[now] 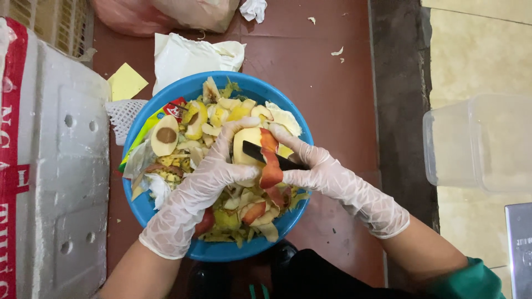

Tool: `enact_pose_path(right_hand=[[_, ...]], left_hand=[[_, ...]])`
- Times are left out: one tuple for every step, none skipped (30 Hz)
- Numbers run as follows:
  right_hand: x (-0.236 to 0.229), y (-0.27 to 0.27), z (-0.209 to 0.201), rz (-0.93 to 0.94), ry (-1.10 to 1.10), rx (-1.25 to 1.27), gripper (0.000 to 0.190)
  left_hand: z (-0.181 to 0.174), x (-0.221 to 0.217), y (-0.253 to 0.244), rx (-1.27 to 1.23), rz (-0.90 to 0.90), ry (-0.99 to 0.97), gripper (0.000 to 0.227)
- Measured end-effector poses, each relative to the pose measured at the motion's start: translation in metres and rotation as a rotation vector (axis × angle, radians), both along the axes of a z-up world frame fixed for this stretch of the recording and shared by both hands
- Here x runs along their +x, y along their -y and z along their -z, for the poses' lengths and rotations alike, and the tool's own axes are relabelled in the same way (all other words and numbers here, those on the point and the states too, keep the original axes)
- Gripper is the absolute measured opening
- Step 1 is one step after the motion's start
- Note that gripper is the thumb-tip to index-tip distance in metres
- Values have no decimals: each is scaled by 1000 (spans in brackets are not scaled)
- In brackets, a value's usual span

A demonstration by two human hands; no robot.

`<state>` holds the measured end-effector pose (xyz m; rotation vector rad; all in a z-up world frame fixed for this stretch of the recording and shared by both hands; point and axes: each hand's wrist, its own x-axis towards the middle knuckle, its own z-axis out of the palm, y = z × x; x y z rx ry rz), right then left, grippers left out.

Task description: Peeling and slicing an apple using a knife over a bowl of peels.

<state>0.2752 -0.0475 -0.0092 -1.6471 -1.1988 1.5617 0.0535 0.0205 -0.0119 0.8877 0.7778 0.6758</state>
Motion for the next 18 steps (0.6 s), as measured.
enact_pose_path(right_hand=[[0,0,1,-18,-19,20,84],[0,0,2,-19,-18,20,84],[1,1,4,-46,-49,48,78],[0,0,6,-74,-81,79,72],[0,-1,10,-76,-82,80,72],[1,-2,13,-74,-118,136,71],[1,-2,17,-72,-154,193,69],[0,-4,13,-74,-152,196,69],[-1,-5,10,-62,-148,161,70],[-4,-6,6,-50,-145,122,71],[-6,-6,-1,-52,-145,121,71],[-8,-6,-8,-68,-156,119,71],[-10,-6,-15,-85,-167,116,71],[-12,-7,-26,-87,-168,118,71],[-14,-8,-38,-105,-227,59,80],[-16,-10,-49,-124,-283,0,89],[-14,-9,-45,-126,-281,2,89],[-12,-8,-39,-138,-299,20,91]], left_hand=[[-9,-1,1,-8,-10,-22,93],[-15,-2,1,-9,-11,-21,93],[-22,-4,1,-8,53,-42,83],[-28,-6,0,-6,116,-65,74],[-26,-6,1,-4,114,-65,74],[-23,-6,3,-11,92,-25,74],[-21,-6,4,-18,70,16,74],[-21,-6,3,-15,68,17,74],[-22,-7,3,57,68,-16,74],[-22,-8,3,125,67,-51,73],[-23,-8,3,124,65,-51,73],[-25,-9,4,72,64,-21,75],[-27,-9,4,20,62,9,78],[-26,-11,4,22,60,8,78],[-25,-13,3,96,58,-21,80],[-24,-14,3,172,54,-47,83],[-22,-14,3,175,52,-46,83],[-20,-14,4,146,36,-68,83]])
